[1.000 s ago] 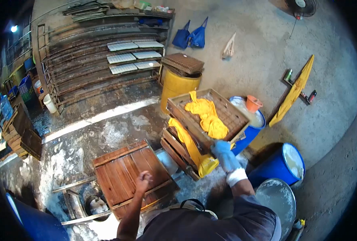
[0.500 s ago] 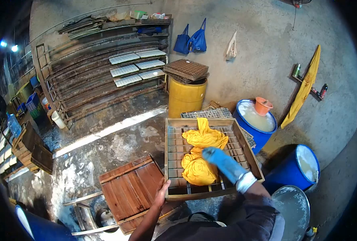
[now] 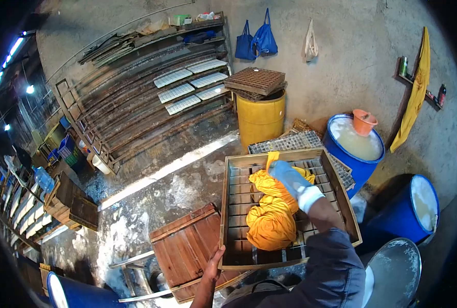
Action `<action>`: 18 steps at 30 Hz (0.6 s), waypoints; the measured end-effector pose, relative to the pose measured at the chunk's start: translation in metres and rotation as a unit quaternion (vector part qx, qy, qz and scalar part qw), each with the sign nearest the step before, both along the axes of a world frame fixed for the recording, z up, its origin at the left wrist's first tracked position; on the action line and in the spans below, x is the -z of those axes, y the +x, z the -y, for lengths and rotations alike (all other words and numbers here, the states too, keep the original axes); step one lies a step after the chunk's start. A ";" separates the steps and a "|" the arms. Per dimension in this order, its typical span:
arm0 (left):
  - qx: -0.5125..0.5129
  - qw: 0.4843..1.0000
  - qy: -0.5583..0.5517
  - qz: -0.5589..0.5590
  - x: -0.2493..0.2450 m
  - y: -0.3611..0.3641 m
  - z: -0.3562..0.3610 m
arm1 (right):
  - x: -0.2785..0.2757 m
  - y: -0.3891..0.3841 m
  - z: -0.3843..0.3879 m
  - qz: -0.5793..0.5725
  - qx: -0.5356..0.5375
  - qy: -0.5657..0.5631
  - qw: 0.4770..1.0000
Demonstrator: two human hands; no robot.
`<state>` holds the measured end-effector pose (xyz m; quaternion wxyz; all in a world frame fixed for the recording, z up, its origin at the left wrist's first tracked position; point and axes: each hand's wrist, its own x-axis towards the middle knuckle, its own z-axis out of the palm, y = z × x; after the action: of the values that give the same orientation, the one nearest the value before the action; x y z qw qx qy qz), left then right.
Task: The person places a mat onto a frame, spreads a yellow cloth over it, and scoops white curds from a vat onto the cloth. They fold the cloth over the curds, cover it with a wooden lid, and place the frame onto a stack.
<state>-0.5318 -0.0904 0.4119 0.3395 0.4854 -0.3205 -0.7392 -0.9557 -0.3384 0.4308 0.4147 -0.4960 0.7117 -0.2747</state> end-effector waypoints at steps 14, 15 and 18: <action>0.169 0.984 -0.049 0.032 -0.038 -0.052 0.148 | 0.006 -0.216 -0.233 -0.075 0.182 -0.225 0.954; 0.102 0.980 0.008 0.168 -0.022 -0.065 0.165 | 0.061 -0.259 -0.232 0.134 0.212 -0.266 0.931; 0.200 0.978 -0.049 0.019 -0.047 -0.066 0.167 | 0.055 -0.285 -0.259 -0.001 0.213 -0.191 0.958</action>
<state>-0.5976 -0.2573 0.4585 0.2019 0.4084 -0.4531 -0.7663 -1.2408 -0.0798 0.3759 0.2434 -0.4036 0.7354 -0.4869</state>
